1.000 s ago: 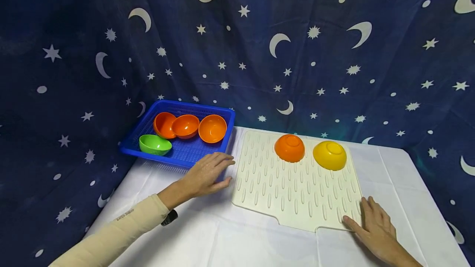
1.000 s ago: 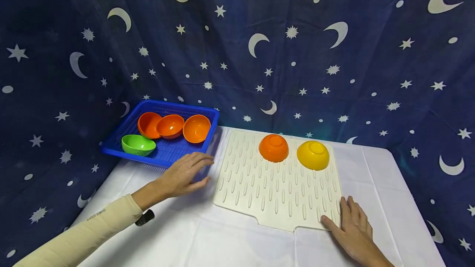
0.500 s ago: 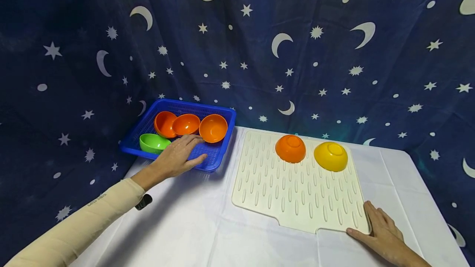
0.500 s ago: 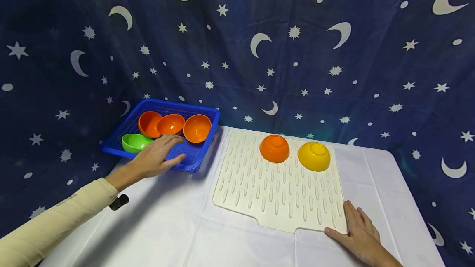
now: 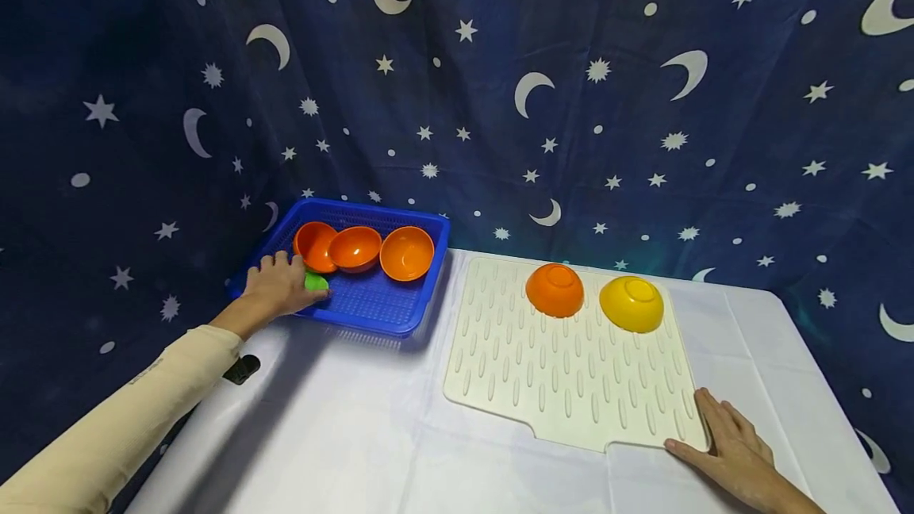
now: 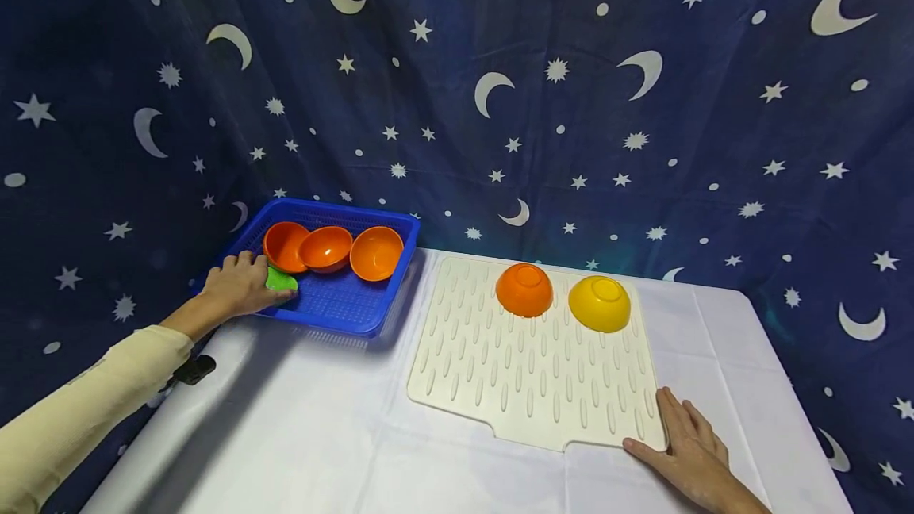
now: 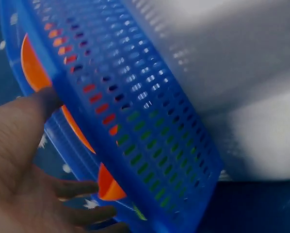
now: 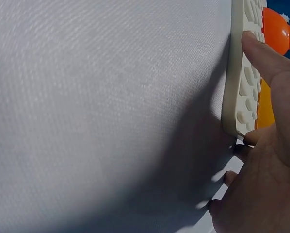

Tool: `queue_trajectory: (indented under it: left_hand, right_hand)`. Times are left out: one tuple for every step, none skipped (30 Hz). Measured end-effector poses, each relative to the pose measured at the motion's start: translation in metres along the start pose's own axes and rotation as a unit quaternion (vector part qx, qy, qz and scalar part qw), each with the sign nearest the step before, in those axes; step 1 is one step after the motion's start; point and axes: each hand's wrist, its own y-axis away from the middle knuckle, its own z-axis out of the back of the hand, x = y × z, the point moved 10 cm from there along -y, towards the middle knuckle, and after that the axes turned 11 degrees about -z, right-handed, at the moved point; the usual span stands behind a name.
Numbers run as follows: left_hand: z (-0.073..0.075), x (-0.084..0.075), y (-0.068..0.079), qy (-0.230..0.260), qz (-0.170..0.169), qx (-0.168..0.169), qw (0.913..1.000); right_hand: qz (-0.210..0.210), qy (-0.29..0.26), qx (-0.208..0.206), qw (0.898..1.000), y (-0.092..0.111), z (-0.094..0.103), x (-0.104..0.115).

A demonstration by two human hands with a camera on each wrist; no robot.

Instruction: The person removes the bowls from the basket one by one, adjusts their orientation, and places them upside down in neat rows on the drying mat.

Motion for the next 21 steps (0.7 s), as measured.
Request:
queue_trajectory:
  left_hand:
    - [-0.002, 0.008, 0.002, 0.009, 0.029, 0.015, 0.9994]
    - [-0.004, 0.014, 0.003, 0.018, 0.053, 0.026, 0.9981]
    - [-0.005, 0.019, 0.004, 0.026, 0.07, 0.033, 0.9967]
    - [-0.006, 0.023, 0.005, 0.032, 0.081, 0.037, 0.9955]
    - [-0.007, 0.026, 0.005, 0.035, 0.089, 0.04, 0.9946]
    - [-0.008, 0.028, 0.005, 0.035, 0.094, 0.042, 0.9941]
    - [-0.009, 0.031, 0.004, 0.036, 0.097, 0.044, 0.9937]
    - [-0.01, 0.032, 0.004, 0.038, 0.1, 0.046, 0.9932]
    - [-0.011, 0.034, 0.003, 0.039, 0.102, 0.049, 0.9929]
    - [-0.012, 0.034, 0.003, 0.04, 0.102, 0.052, 0.9926]
    - [-0.013, 0.035, 0.002, 0.042, 0.102, 0.056, 0.9923]
    - [-0.014, 0.035, 0.001, 0.044, 0.102, 0.059, 0.9921]
    - [-0.015, 0.035, -0.001, 0.045, 0.101, 0.063, 0.9919]
    - [-0.015, 0.035, -0.002, 0.047, 0.099, 0.066, 0.9918]
    - [-0.016, 0.036, -0.003, 0.048, 0.099, 0.068, 0.9916]
    - [-0.016, 0.036, -0.004, 0.05, 0.098, 0.07, 0.9915]
    - [-0.017, 0.036, -0.005, 0.051, 0.098, 0.072, 0.9913]
    - [-0.017, 0.037, -0.006, 0.052, 0.099, 0.072, 0.9911]
    - [-0.017, 0.037, -0.006, 0.051, 0.099, 0.073, 0.991]
    - [-0.017, 0.038, -0.007, 0.051, 0.1, 0.073, 0.991]
    - [-0.018, 0.038, -0.007, 0.051, 0.1, 0.073, 0.991]
  right_hand:
    - [-0.001, 0.0, 0.0, 1.0, 0.0, 0.0, -0.001]
    - [0.0, -0.001, -0.002, 1.0, 0.0, 0.0, -0.001]
    - [-0.001, -0.002, -0.002, 1.0, 0.0, 0.001, 0.0]
    - [-0.003, -0.004, -0.002, 1.0, 0.0, 0.001, 0.0]
    - [-0.006, -0.005, -0.001, 1.0, 0.001, 0.0, -0.001]
    - [-0.009, -0.008, 0.001, 1.0, 0.001, 0.0, -0.001]
    - [-0.013, -0.01, 0.004, 1.0, 0.001, 0.0, -0.001]
    - [-0.016, -0.013, 0.005, 1.0, 0.001, 0.0, -0.001]
    - [-0.019, -0.016, 0.008, 1.0, 0.001, -0.001, -0.002]
    - [-0.022, -0.017, 0.009, 1.0, 0.002, -0.001, -0.002]
    - [-0.024, -0.017, 0.01, 1.0, 0.002, -0.002, -0.002]
    - [-0.025, -0.018, 0.01, 0.999, 0.002, -0.002, -0.003]
    - [-0.026, -0.019, 0.01, 0.999, 0.002, -0.002, -0.003]
    - [-0.027, -0.018, 0.009, 0.999, 0.003, -0.002, -0.004]
    - [-0.028, -0.017, 0.008, 0.999, 0.003, -0.002, -0.004]
    - [-0.029, -0.017, 0.007, 0.999, 0.003, -0.002, -0.004]
    - [-0.028, -0.016, 0.005, 0.999, 0.002, -0.002, -0.005]
    - [-0.029, -0.016, 0.003, 0.999, 0.002, -0.002, -0.005]
    - [-0.027, -0.016, 0.0, 1.0, 0.002, -0.002, -0.005]
    - [-0.024, -0.016, -0.003, 1.0, 0.001, -0.001, -0.005]
    - [-0.022, -0.018, -0.007, 1.0, 0.001, -0.001, -0.004]
